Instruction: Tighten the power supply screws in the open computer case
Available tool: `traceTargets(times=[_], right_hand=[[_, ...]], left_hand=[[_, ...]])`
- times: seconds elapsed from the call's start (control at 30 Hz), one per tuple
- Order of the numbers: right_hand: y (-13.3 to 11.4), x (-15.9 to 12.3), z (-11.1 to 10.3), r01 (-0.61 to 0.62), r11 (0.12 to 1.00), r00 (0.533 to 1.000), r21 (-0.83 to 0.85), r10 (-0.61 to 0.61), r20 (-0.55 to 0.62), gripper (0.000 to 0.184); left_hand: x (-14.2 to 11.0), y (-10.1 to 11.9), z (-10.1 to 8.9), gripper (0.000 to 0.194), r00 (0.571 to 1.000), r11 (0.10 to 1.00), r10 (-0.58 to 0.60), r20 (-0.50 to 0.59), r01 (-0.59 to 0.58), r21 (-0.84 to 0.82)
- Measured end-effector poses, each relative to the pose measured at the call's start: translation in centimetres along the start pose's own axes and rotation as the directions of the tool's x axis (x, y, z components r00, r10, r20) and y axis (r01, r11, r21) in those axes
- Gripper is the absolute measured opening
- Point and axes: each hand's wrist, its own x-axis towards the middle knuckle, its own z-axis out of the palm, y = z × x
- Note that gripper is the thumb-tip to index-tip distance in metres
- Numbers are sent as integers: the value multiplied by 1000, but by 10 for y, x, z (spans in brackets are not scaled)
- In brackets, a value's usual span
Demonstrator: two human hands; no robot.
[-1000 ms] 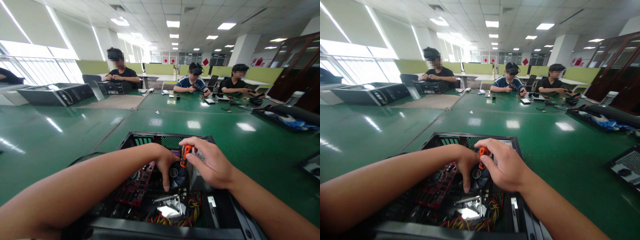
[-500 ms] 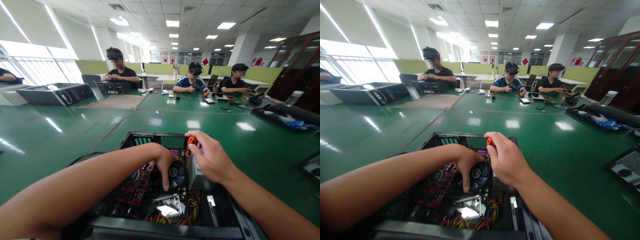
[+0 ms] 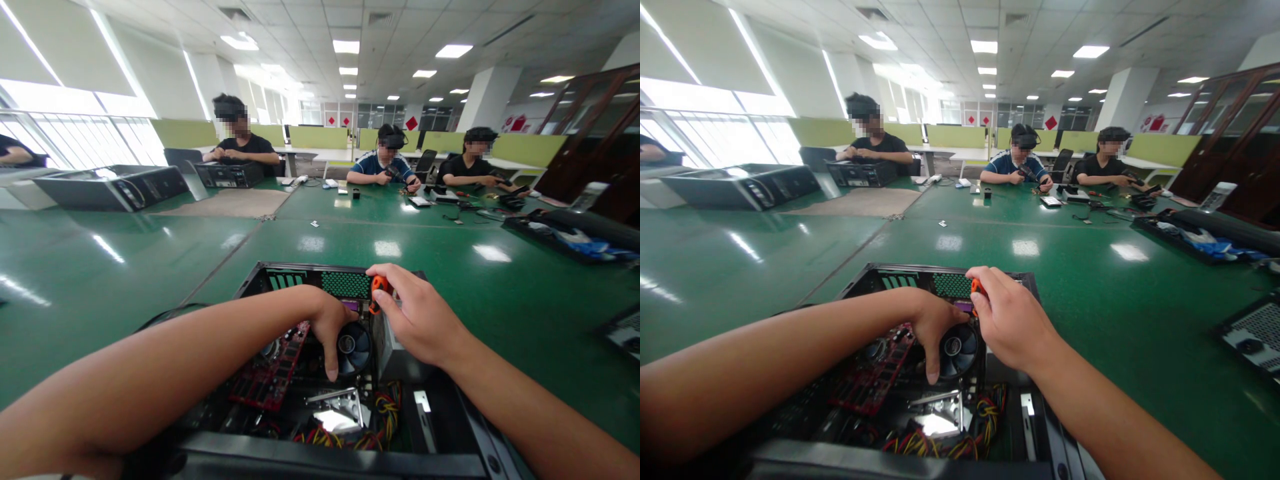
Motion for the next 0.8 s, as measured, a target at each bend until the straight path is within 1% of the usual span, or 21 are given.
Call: traceTargets(times=[0.5,0.7,0.8], right_hand=[[0,1,1,4,1000,1000,-7,-4,-6,29],[0,0,2,6,1000,1000,-10,-6,-5,29],[0,1,2,1,1000,1000,-17,-1,1,29]], left_hand=[[-3,1,0,114,1000,1000,-2,-15,2,6],[2,-4,2,105,996,997,-9,-88,3,-73],[3,-5,3,105,997,998,-1,-80,-5,-68]])
